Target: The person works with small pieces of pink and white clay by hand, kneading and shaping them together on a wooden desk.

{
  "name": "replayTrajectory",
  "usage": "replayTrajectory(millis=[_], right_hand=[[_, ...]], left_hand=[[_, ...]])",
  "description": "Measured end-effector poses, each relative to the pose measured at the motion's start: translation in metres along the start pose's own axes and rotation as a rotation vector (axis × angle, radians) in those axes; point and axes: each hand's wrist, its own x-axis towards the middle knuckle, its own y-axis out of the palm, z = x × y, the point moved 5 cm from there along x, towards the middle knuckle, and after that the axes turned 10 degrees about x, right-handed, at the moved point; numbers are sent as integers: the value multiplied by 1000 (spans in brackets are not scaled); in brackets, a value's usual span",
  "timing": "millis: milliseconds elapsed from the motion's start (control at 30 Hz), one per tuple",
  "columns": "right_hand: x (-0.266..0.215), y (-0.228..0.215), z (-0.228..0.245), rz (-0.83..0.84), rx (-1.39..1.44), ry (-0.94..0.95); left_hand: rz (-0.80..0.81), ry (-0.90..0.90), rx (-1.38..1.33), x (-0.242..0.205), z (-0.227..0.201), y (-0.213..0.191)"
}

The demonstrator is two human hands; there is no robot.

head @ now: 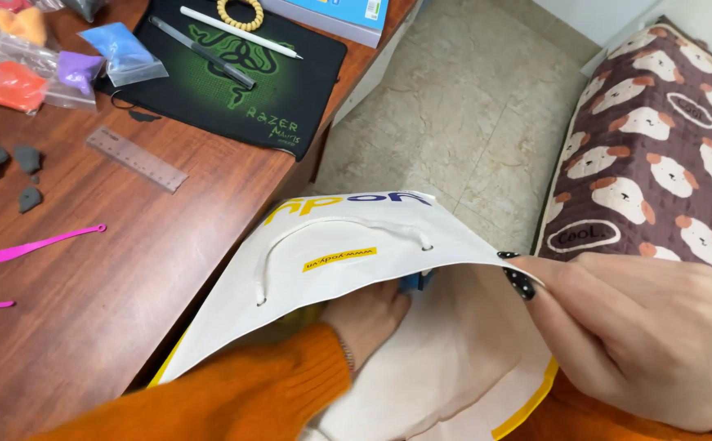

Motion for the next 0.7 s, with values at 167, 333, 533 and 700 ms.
replayTrajectory(millis=[167, 333, 533, 700], right_hand=[[-4, -1, -4, -10, -3, 16], [1, -2, -3, -4, -18, -13], [16, -1, -25, -11, -73, 54], [7, -5, -87, -59, -257, 197]], left_hand=[[-49, -23, -92, -9, 10, -1], [5, -68, -310, -4, 17, -32], [5, 30, -1081, 8, 5, -97], [-149, 215, -998, 1, -11, -170]])
